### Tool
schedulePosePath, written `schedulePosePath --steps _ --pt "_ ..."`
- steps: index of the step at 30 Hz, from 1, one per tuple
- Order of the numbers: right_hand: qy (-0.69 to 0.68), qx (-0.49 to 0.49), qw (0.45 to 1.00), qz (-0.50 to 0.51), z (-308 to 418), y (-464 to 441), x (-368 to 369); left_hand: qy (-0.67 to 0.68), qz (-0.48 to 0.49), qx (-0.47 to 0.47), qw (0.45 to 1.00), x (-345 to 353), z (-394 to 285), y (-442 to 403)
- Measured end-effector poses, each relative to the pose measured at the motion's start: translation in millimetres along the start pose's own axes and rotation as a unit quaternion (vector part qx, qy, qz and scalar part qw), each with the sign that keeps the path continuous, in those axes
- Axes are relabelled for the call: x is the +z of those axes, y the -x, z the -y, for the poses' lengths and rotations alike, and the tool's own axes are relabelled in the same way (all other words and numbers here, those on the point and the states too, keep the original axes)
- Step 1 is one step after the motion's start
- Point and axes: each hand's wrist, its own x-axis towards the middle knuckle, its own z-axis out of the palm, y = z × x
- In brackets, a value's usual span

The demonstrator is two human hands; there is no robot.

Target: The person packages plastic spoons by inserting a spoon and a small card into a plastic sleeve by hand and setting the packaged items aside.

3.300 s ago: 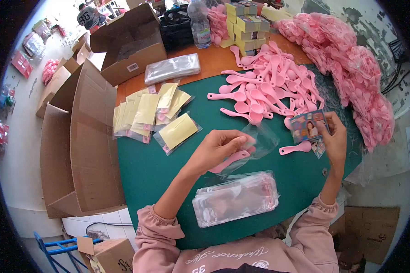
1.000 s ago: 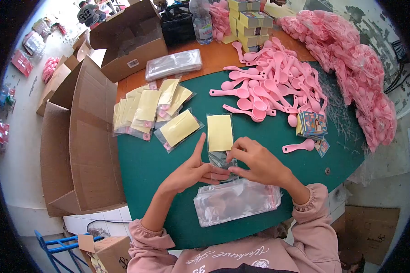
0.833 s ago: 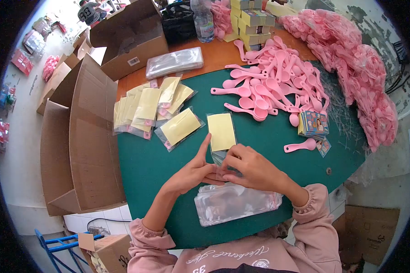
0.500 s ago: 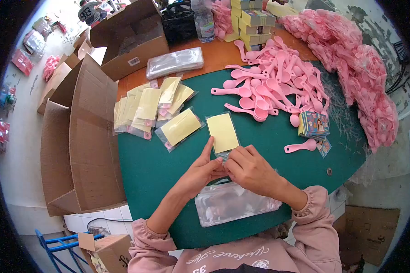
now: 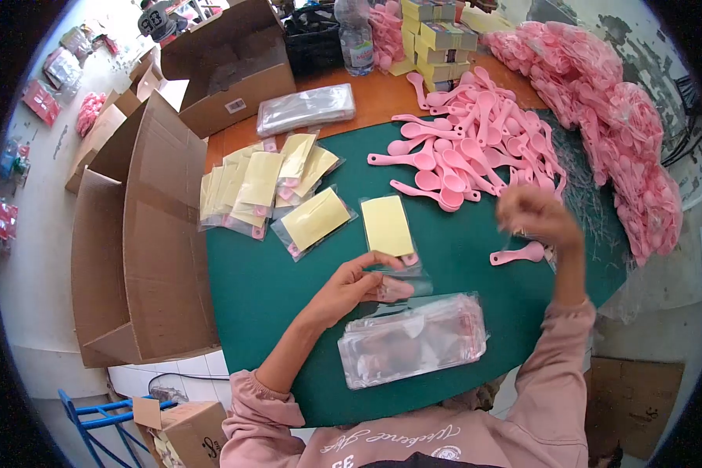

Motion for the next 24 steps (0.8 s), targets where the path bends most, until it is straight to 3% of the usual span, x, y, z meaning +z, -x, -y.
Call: schedulePosePath --steps 2,3,4,5,7,8,9,10,13,16,18,20,21,23,24 --pt "0.069 0.024 0.987 -0.146 -4 -4 -60 -0.022 0.039 0.002 0.999 -8 6 -2" --pt "0.421 0.118 0.864 -0.248 -31 10 -92 -0.006 0.05 -0.005 0.999 -10 10 -3" --pt "0.707 0.191 0.605 -0.313 -55 16 -113 0.007 0.059 -0.009 0.998 -11 11 -4" --pt "0.707 0.19 0.605 -0.312 -50 15 -103 0.008 0.058 -0.009 0.998 -12 12 -3" --pt "0.597 -0.001 0.732 -0.328 -28 8 -54 0.008 0.074 -0.011 0.997 -13 11 -5" --pt "0.47 -0.072 0.847 -0.24 -15 -1 -15 0.01 0.072 -0.012 0.997 -13 13 -5" --pt "0.336 -0.008 0.934 -0.119 -3 -9 23 0.076 0.081 -0.004 0.994 -12 13 -5" --pt "0.207 -0.024 0.978 -0.022 -6 -16 54 0.141 0.09 0.004 0.986 -11 13 -6" --pt "0.196 -0.065 0.978 0.013 -18 -28 100 0.221 0.052 -0.004 0.974 -10 14 -4" --pt "0.168 -0.011 0.985 -0.024 -38 -34 105 0.223 0.065 0.008 0.973 -11 5 0" --pt "-0.059 0.039 0.994 -0.087 -52 -34 106 0.22 0.053 0.006 0.974 -12 -3 2" --pt "-0.106 0.052 0.988 -0.096 -51 -35 108 -0.034 -0.008 -0.017 0.999 -14 -7 2" --pt "-0.153 0.065 0.98 -0.105 -51 -35 109 -0.033 -0.007 -0.019 0.999 -11 -5 0" --pt "-0.14 0.08 0.981 -0.108 -50 -37 110 -0.139 -0.111 0.009 0.984 -2 1 -4" --pt "-0.126 0.093 0.982 -0.109 -50 -38 110 -0.137 -0.113 0.008 0.984 0 5 -6"
